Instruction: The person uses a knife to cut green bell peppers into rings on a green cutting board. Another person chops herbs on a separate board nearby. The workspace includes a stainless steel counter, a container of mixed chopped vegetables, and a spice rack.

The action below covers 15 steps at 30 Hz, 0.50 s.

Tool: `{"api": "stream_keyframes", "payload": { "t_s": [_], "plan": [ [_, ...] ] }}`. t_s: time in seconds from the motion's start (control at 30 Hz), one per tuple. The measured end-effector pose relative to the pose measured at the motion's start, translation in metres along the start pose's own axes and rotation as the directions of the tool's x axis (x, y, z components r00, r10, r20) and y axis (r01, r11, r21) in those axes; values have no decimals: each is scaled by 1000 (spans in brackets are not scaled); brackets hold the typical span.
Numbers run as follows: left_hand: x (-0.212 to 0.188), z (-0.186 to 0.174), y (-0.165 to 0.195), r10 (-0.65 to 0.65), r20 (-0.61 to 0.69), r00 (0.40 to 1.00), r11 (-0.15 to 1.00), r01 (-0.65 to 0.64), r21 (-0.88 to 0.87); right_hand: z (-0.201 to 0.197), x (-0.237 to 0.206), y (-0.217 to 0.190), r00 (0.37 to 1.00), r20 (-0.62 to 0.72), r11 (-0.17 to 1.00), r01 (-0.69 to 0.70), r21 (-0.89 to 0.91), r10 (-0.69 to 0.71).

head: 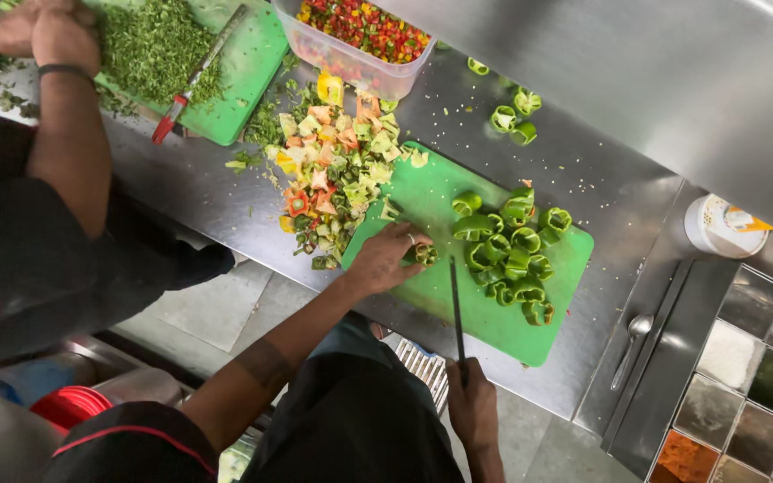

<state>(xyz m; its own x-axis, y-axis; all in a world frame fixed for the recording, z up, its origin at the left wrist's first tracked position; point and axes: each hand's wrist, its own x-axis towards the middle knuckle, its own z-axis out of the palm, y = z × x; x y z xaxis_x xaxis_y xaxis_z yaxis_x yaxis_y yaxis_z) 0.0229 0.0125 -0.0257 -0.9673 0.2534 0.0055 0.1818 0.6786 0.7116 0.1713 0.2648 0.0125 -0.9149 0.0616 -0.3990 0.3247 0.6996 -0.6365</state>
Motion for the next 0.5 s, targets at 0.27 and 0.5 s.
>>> {"api": "stream_keyframes", "payload": {
  "t_s": [0.27, 0.5],
  "plan": [
    [-4, 16, -24, 111, -21, 994, 994, -111, 4, 4, 1, -15, 999, 37, 999, -2, -44, 4],
    [-3, 19, -24, 156, -45, 987, 984, -159, -76, 20, 9, 5, 996, 87, 996, -20, -82, 27]
  ]
}}
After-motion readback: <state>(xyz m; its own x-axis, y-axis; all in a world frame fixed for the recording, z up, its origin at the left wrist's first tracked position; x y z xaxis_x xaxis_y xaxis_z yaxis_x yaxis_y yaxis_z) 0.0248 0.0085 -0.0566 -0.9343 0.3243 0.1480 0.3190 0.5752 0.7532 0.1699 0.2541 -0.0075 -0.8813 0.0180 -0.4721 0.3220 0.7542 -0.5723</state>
